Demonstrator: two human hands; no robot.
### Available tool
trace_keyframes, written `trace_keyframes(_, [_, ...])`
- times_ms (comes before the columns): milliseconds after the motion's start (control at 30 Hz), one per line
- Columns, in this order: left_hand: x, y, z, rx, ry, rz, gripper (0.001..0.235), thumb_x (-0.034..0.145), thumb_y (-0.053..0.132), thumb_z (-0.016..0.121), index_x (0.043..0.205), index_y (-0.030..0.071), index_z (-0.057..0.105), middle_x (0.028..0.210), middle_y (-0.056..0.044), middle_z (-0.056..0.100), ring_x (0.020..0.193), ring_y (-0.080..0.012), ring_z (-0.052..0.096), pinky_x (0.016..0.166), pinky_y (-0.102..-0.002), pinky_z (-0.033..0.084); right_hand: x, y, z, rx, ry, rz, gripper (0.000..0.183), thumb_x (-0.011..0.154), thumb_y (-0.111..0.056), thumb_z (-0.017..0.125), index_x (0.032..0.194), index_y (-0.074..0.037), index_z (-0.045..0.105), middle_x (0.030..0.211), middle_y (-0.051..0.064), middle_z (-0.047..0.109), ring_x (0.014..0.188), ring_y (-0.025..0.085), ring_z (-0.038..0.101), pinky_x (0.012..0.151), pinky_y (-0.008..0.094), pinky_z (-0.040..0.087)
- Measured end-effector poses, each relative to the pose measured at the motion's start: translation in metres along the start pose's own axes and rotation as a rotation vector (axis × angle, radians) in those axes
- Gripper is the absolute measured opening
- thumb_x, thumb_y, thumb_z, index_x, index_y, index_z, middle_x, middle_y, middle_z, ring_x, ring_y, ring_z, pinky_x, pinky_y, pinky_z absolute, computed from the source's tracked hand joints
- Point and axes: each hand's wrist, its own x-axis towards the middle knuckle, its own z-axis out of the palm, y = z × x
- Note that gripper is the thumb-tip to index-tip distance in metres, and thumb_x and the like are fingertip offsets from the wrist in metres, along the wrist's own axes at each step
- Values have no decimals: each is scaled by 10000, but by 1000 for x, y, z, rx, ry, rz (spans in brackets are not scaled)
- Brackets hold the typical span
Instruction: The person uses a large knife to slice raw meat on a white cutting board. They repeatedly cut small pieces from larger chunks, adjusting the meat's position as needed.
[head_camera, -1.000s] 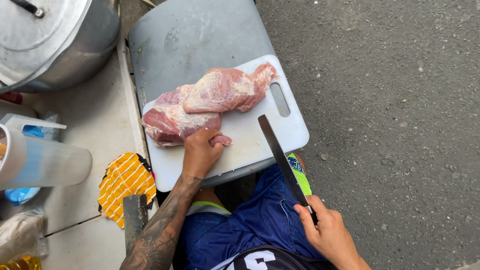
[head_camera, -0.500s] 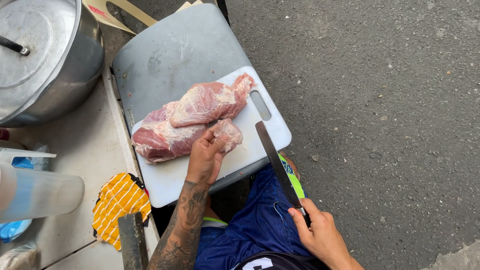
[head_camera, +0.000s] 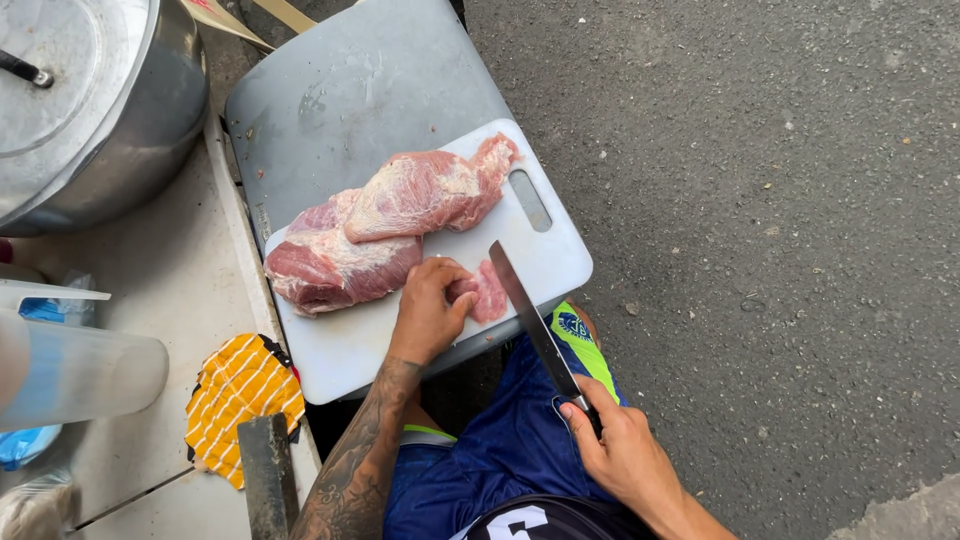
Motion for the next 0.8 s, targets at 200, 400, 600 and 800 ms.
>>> trace_keyframes(200, [-9, 35, -15, -58, 231, 81, 239, 733, 39, 697, 955, 107, 644, 970, -59, 596, 895, -223, 586, 839, -342, 479, -11, -28, -13, -13, -68, -122, 645, 975, -370, 518, 1588, -424, 326, 1176, -16, 801, 967, 381, 723, 808, 445, 548])
trace_keyframes(400, [-19, 33, -9, -12, 254, 114, 149, 786, 66, 720, 928, 99, 690, 912, -27, 621, 987, -235, 598, 930, -388, 425, -16, -34, -20, -107, -135, -95, 648, 987, -370, 530, 1597, -464, 335, 814, 69, 734, 743, 384, 645, 735, 392, 513])
trace_keyframes(600, [-29, 36, -2, -157, 310, 30, 217, 770, -26, 744, 957, 85, 731, 968, -49, 603, 687, -116, 559, 654, -237, 506, -5, -42, -17, -70, -173, -68, 614, 970, -356, 557, 1569, -430, 448, 582, 88, 401, 612, 245, 299, 619, 282, 456])
trace_keyframes(800, [-30, 26, 1, -220, 302, -22, 194, 747, 44, 827, 924, 101, 770, 924, -60, 700, 582, -182, 627, 569, -321, 551, 64, -73, 23, 96, -12, -357, 535, 992, -211, 542, 1523, -166, 498, 959, 182, 800, 922, 478, 716, 757, 598, 565])
